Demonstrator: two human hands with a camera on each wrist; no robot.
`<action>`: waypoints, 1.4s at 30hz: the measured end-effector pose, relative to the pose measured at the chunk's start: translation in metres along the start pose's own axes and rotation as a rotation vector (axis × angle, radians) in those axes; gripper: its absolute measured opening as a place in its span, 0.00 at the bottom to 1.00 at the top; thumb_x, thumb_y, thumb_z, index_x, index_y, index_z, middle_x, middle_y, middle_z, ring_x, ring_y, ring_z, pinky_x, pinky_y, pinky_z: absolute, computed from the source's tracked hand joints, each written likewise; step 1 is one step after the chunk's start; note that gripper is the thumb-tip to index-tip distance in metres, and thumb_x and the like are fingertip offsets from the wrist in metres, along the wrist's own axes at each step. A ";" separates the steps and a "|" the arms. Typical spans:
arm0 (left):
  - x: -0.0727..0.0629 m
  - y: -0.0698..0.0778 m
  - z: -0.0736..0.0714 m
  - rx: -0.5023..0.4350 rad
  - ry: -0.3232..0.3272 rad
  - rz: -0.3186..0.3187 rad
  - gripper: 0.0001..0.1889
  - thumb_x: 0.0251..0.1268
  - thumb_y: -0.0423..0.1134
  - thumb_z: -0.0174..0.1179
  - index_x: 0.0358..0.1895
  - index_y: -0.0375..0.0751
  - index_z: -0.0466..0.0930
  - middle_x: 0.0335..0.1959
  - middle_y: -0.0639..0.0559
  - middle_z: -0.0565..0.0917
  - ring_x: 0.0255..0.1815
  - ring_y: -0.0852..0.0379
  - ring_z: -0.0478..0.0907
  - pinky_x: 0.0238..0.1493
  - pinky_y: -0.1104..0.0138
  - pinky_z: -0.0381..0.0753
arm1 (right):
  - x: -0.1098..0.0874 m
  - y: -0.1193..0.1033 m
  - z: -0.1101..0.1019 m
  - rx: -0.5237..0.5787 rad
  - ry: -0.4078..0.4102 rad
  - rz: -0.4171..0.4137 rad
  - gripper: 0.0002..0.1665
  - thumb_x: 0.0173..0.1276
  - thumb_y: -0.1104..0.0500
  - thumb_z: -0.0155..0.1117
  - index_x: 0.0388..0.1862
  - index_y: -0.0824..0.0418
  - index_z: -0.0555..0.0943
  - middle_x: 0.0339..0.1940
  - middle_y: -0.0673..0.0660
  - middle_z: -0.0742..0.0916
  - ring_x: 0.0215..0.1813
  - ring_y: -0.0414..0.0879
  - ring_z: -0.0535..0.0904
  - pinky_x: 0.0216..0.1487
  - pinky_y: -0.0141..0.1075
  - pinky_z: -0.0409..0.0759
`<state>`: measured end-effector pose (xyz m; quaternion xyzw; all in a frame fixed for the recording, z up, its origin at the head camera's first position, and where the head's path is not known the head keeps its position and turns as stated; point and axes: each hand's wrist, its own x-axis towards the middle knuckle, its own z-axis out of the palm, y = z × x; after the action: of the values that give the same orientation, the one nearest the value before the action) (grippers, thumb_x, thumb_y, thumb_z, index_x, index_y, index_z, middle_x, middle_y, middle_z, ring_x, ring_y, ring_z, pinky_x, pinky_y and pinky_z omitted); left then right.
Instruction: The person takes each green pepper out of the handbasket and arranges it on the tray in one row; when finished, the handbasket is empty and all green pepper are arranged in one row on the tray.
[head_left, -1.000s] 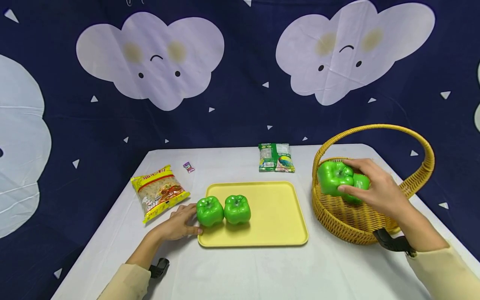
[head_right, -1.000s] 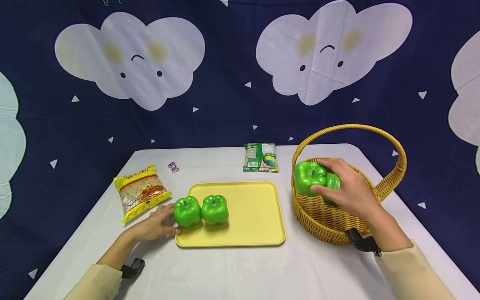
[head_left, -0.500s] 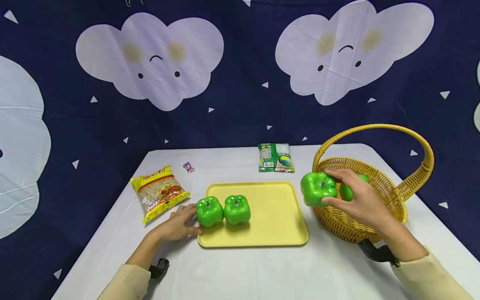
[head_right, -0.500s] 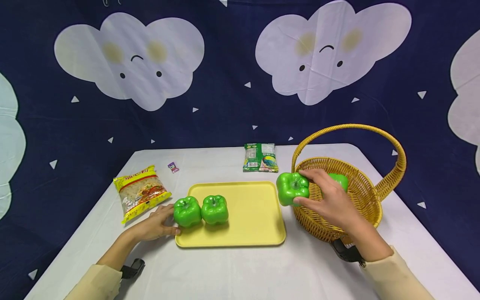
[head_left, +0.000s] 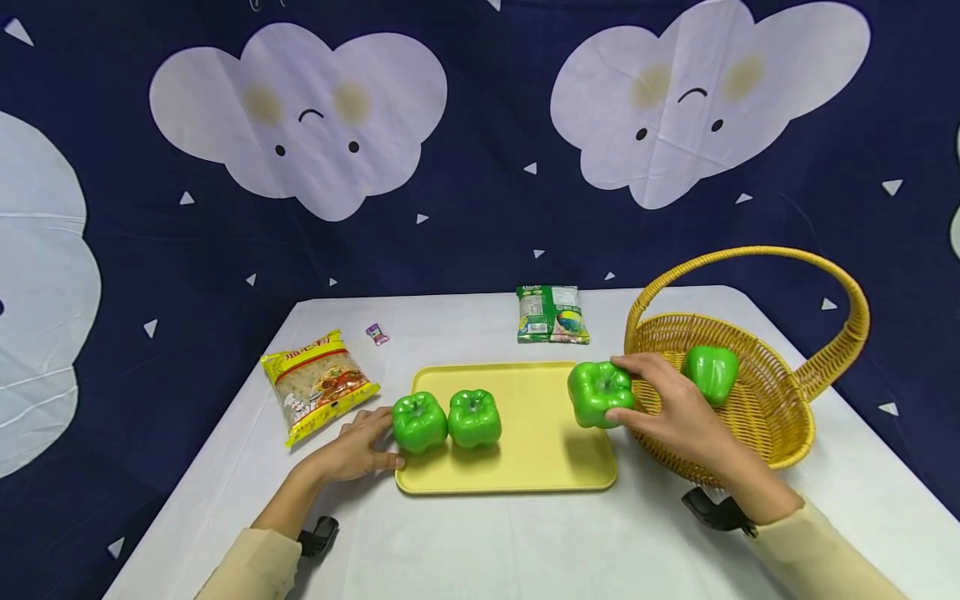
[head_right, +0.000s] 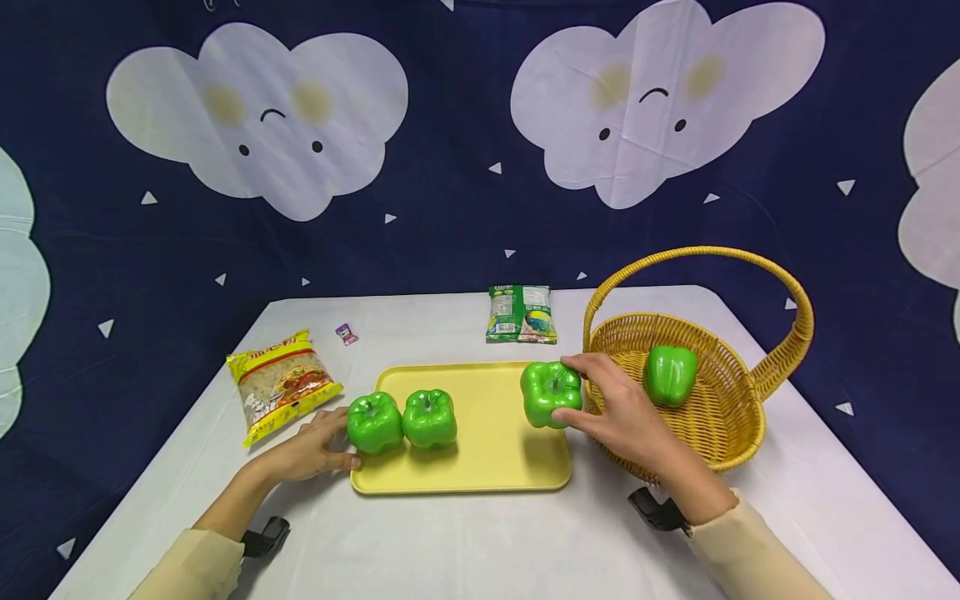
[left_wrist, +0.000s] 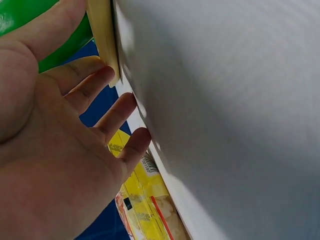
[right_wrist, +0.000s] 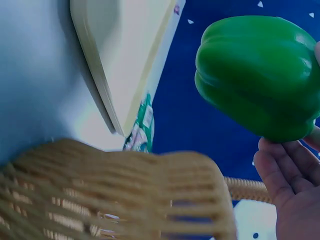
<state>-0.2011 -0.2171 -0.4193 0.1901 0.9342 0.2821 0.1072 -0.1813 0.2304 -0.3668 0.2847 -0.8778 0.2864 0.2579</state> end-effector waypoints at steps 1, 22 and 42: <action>0.000 0.000 0.000 -0.001 0.000 -0.001 0.38 0.51 0.47 0.68 0.67 0.39 0.66 0.68 0.42 0.67 0.67 0.40 0.58 0.64 0.38 0.54 | 0.000 -0.001 0.002 -0.004 -0.009 0.012 0.43 0.41 0.58 0.80 0.60 0.59 0.74 0.54 0.55 0.80 0.54 0.43 0.75 0.57 0.18 0.66; 0.000 0.000 -0.001 -0.004 -0.003 -0.002 0.38 0.51 0.48 0.68 0.67 0.40 0.66 0.68 0.42 0.67 0.67 0.40 0.58 0.64 0.38 0.53 | 0.015 -0.014 0.048 0.080 -0.122 0.073 0.39 0.49 0.50 0.76 0.59 0.61 0.74 0.52 0.56 0.81 0.51 0.50 0.79 0.50 0.47 0.80; 0.001 -0.002 0.000 -0.017 -0.008 -0.006 0.38 0.51 0.47 0.68 0.67 0.40 0.66 0.69 0.42 0.67 0.68 0.39 0.57 0.64 0.37 0.52 | 0.022 -0.027 0.077 0.144 -0.229 0.184 0.40 0.50 0.46 0.74 0.60 0.59 0.73 0.55 0.55 0.80 0.54 0.51 0.78 0.56 0.47 0.78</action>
<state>-0.2028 -0.2179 -0.4201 0.1874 0.9320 0.2889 0.1133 -0.2016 0.1543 -0.3969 0.2518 -0.9010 0.3365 0.1079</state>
